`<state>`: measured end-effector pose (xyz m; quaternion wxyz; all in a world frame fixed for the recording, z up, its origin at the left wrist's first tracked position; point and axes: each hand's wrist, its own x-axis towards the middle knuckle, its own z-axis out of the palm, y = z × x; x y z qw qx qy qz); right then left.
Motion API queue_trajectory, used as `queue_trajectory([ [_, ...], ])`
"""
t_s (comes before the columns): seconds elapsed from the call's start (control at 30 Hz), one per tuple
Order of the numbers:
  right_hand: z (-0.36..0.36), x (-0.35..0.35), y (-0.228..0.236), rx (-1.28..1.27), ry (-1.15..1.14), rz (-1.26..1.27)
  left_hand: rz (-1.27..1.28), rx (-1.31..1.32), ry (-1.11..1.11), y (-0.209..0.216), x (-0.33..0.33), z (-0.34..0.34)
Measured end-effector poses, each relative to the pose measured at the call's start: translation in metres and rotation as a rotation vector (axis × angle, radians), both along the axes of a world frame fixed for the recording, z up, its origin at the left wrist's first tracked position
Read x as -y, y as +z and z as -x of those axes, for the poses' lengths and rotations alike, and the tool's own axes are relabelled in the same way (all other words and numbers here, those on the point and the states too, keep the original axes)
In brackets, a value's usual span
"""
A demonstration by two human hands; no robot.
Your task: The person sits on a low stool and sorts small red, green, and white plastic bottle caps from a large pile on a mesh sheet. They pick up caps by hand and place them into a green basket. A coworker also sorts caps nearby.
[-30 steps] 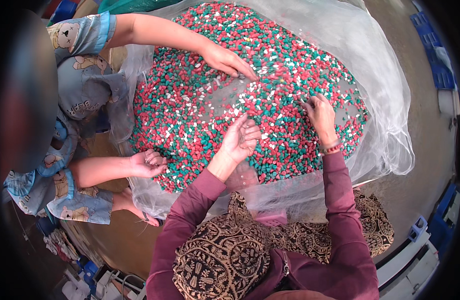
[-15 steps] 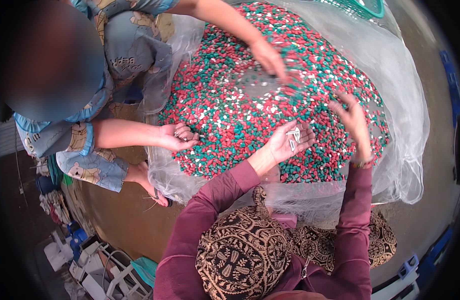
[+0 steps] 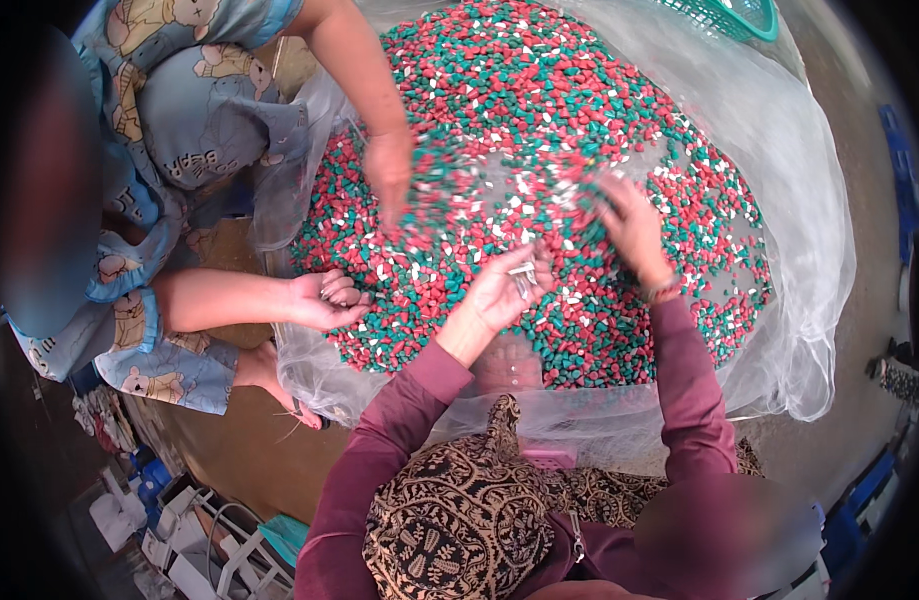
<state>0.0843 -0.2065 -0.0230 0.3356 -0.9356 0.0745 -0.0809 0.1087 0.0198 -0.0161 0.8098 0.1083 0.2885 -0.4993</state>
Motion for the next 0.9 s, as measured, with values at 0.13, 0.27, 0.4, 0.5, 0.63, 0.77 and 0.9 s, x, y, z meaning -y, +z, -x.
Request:
queue_trajectory([
  [0.13, 0.071, -0.045, 0.007, -0.101, 0.341, 0.382, 0.184, -0.046, 0.116, 0.017, -0.017, -0.030],
  [0.27, 0.114, -0.027, 0.020, -0.175, 0.507, 0.442, 0.148, 0.030, 0.099, 0.030, -0.034, -0.038],
  [0.4, 0.138, 0.035, 0.011, -0.232, 0.446, 0.696, 0.152, 0.098, 0.117, 0.034, -0.050, -0.037],
  [0.5, 0.159, 0.089, 0.004, -0.435, 0.171, 0.854, 0.197, 0.131, 0.130, 0.035, -0.058, -0.036],
  [0.63, 0.162, 0.100, 0.022, -0.492, 0.014, 0.568, 0.192, 0.175, 0.123, 0.036, -0.075, -0.036],
  [0.77, 0.122, 0.047, 0.031, -0.133, 0.055, 0.352, 0.141, 0.244, 0.177, 0.036, -0.108, -0.042],
  [0.9, 0.076, -0.074, 0.027, 0.097, 0.212, 0.124, -0.181, 0.415, 0.107, 0.077, -0.129, -0.033],
])
